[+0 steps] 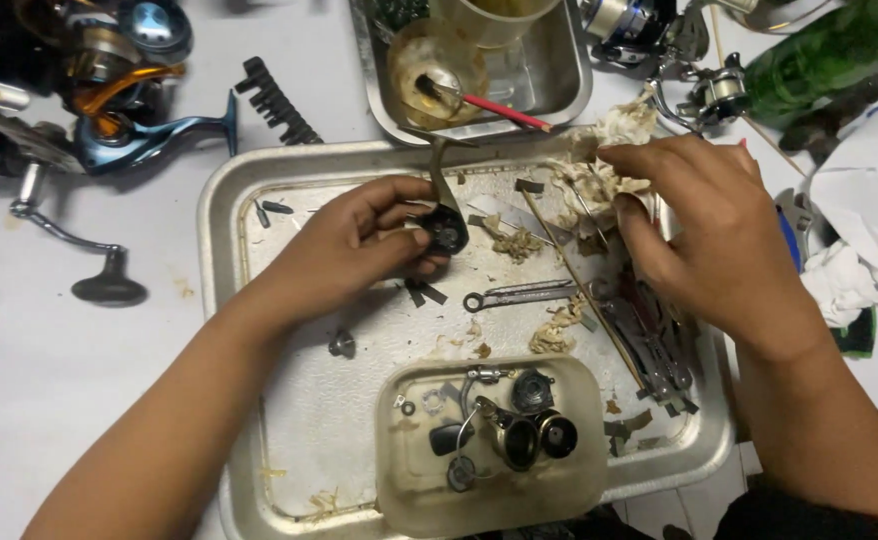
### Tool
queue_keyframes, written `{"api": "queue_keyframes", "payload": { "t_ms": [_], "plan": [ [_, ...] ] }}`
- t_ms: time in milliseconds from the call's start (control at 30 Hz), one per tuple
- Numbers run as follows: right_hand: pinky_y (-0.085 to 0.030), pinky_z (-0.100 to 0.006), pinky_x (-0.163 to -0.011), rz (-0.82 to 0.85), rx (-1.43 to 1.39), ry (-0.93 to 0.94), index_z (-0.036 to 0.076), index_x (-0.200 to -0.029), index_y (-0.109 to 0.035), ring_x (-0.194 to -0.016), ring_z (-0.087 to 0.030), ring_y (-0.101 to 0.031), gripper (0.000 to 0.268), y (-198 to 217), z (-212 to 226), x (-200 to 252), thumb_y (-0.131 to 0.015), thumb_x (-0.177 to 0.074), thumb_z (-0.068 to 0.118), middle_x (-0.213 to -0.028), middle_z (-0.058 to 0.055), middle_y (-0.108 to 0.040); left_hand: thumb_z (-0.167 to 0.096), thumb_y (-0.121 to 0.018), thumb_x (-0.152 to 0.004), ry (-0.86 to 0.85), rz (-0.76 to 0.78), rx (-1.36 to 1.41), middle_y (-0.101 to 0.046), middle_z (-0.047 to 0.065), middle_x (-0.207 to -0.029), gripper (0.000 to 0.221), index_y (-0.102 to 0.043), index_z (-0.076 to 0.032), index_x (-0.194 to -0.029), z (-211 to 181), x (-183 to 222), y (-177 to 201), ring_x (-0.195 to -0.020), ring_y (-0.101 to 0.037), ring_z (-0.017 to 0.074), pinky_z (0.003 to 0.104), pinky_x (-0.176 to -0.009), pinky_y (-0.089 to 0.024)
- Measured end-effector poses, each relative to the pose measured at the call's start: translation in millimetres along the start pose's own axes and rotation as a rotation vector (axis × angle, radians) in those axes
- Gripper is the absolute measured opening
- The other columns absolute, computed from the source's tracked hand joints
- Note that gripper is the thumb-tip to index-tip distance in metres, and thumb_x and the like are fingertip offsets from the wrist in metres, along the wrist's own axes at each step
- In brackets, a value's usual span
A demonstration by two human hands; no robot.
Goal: Assembling and lubricating the internal components of a fishing reel on a workbench
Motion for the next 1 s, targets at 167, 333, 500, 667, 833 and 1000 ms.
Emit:
{"api": "queue_keyframes", "payload": {
  "t_ms": [167, 333, 500, 667, 833, 1000],
  "plan": [
    [-0.043, -0.045, -0.09, 0.056, 0.094, -0.059, 0.008, -0.11, -0.077, -0.098, -0.025, -0.064, 0.016, -11.0, -15.3, 22.3, -0.071, -0.097, 0.015, -0.105, -0.008, -0.073, -0.01, -0.059, -0.092, 0.025, -0.093, 0.083, -0.07, 0.026, -0.127, 0.06, -0.044, 0.001, -0.149, 4.5, -2.1, 4.6, -0.106, -0.077, 0.0295, 0.035, -0.095, -0.065],
    [-0.04, -0.043, -0.078, 0.197, 0.095, -0.062, 0.014, -0.103, -0.075, -0.087, -0.028, -0.065, 0.014, -44.4, -5.8, 24.7, -0.073, -0.092, 0.022, -0.092, -0.004, -0.074, -0.009, -0.055, -0.095, 0.008, -0.085, 0.001, -0.072, 0.021, -0.122, 0.049, -0.051, -0.004, -0.144, -1.0, -2.3, 3.6, -0.11, -0.077, 0.0249, 0.032, -0.098, -0.065],
    [-0.043, -0.048, -0.082, 0.242, 0.12, -0.11, 0.013, -0.106, -0.076, -0.085, -0.031, -0.067, 0.016, -57.8, -12.8, 21.4, -0.071, -0.094, 0.022, -0.091, -0.006, -0.076, -0.004, -0.048, -0.099, -0.138, -0.069, -0.121, -0.068, 0.013, -0.101, 0.044, -0.053, -0.006, -0.143, -1.7, -5.3, 7.6, -0.089, -0.071, 0.0169, 0.029, -0.082, -0.065],
    [-0.042, -0.047, -0.079, 0.227, 0.161, -0.07, 0.014, -0.105, -0.077, -0.088, -0.03, -0.067, 0.015, -55.5, -8.7, 23.5, -0.073, -0.093, 0.022, -0.094, -0.004, -0.076, -0.009, -0.042, -0.1, -0.096, -0.108, -0.095, -0.057, 0.007, -0.093, 0.045, -0.054, -0.012, -0.142, -4.2, -2.8, 10.2, -0.08, -0.062, 0.0152, 0.029, -0.07, -0.055],
    [-0.054, -0.051, -0.092, 0.088, 0.12, -0.14, 0.006, -0.11, -0.079, -0.066, -0.019, -0.073, 0.013, -4.5, -28.2, 23.4, -0.071, -0.109, 0.017, -0.106, -0.011, -0.08, -0.007, -0.04, -0.101, -0.11, -0.084, -0.068, -0.056, 0.009, -0.091, 0.044, -0.051, -0.012, -0.144, -6.4, -3.2, 9.2, -0.081, -0.061, 0.017, 0.03, -0.071, -0.055],
    [-0.04, -0.052, -0.103, -0.06, 0.225, -0.229, 0.005, -0.112, -0.082, -0.082, -0.016, -0.069, 0.008, 24.5, -48.3, 39.1, -0.077, -0.118, 0.003, -0.1, -0.007, -0.078, -0.008, -0.06, -0.094, -0.202, -0.089, -0.265, -0.066, 0.007, -0.11, 0.051, -0.051, -0.014, -0.143, -14.7, -2.3, 8.3, -0.085, -0.069, 0.0142, 0.026, -0.08, -0.059]
  ]
}}
Point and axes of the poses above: each hand's wrist, its own x-axis away from the middle knuckle, its own y-axis out of the back of the hand, z = x × y, the point moved 10 cm from there along -x, towards the middle knuckle
